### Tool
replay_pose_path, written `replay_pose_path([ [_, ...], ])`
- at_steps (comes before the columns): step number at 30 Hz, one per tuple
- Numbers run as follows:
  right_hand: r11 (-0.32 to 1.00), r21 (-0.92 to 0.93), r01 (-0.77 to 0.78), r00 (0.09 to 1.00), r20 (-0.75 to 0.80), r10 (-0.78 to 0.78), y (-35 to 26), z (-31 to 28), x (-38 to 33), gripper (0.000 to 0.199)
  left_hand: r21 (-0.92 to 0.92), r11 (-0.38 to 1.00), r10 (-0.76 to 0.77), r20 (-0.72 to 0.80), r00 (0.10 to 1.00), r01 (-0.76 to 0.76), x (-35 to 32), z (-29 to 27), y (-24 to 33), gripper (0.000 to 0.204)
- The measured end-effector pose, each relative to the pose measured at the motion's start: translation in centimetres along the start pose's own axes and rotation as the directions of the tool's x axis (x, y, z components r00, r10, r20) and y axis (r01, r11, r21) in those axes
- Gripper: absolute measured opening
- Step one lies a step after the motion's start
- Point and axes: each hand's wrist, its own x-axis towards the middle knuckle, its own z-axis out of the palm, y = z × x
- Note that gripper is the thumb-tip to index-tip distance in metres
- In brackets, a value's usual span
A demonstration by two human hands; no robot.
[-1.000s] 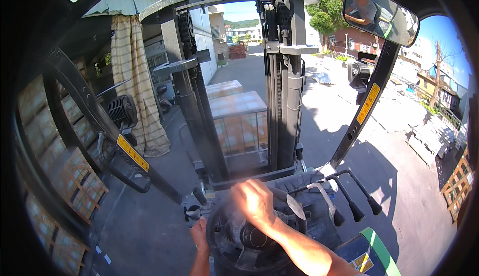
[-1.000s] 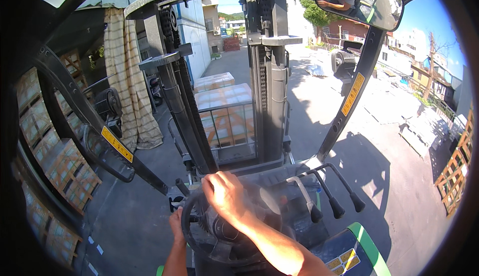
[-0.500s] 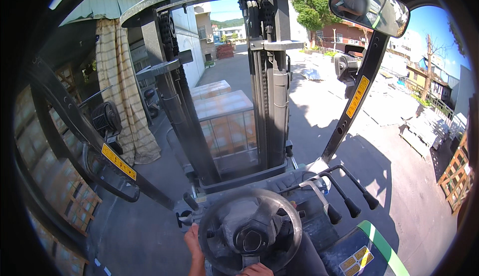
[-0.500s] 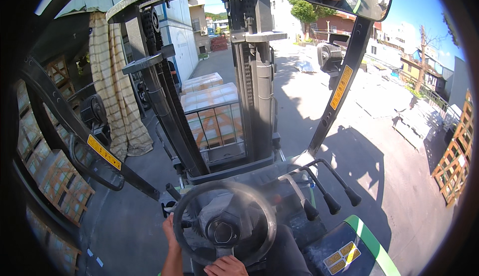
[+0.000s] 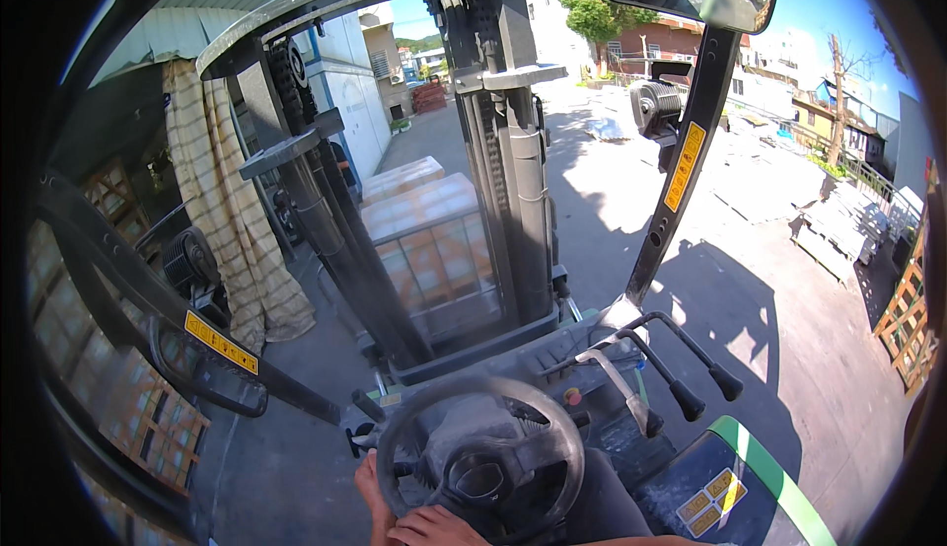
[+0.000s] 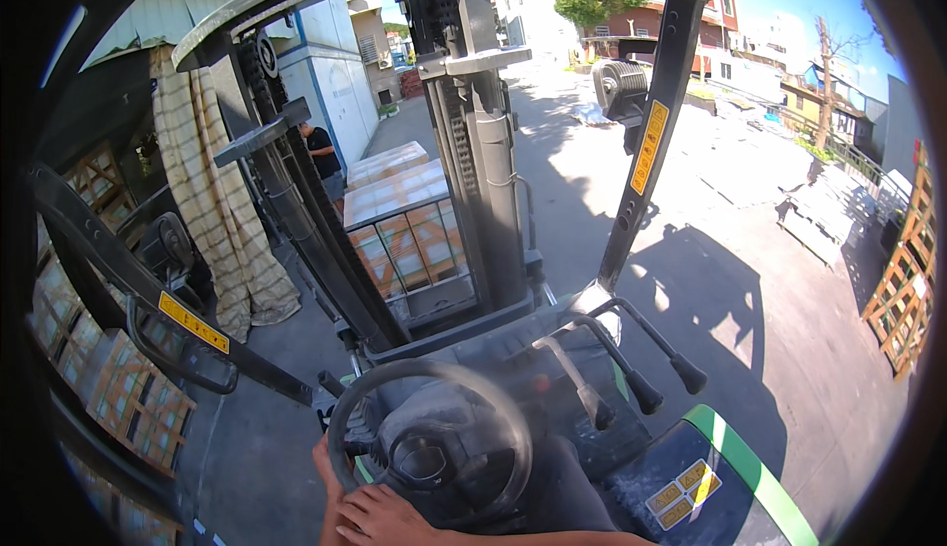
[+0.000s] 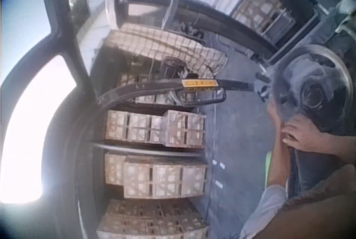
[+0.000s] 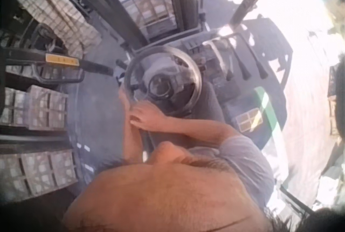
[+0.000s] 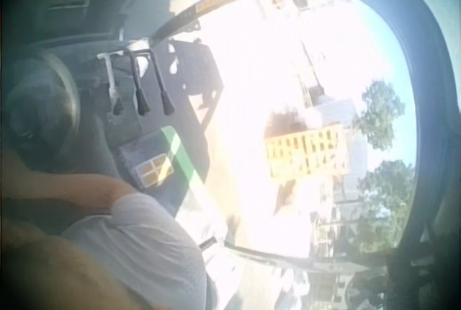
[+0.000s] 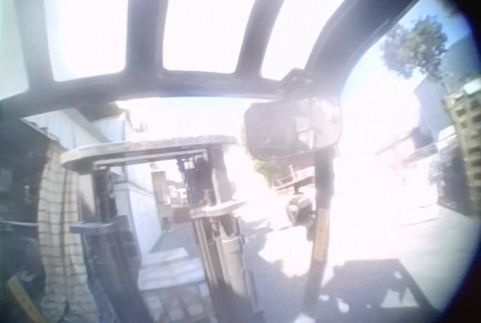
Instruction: The person operates a forklift to lift a pallet of boxes, reverses, and repositions the vehicle. They then lower the pallet, drive forward to pick up another pallet, and repeat the lifting and reversing sequence.
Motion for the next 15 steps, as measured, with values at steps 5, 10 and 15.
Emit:
replay_pose_path([
  [5, 0.986, -0.153, -0.069, 0.964, -0.264, 0.026, 2.8, -11.4, -1.2, 0.019, -0.198, 0.955, -0.219, 0.037, 0.975, 0.222, -0.7, 0.3, 0.7, 0.050],
  [10, 0.768, -0.462, -0.443, 0.748, -0.663, 0.033, 6.5, -24.8, -6.3, 0.021, -0.202, 0.957, -0.217, -0.017, 0.976, 0.209, -0.9, 1.1, 0.9, 0.051],
  [15, 0.624, -0.676, -0.392, 0.849, -0.527, -0.037, 8.2, -27.9, -10.5, 0.029, -0.149, 0.970, -0.200, -0.026, 0.979, 0.194, -1.0, 1.1, 1.1, 0.052],
])
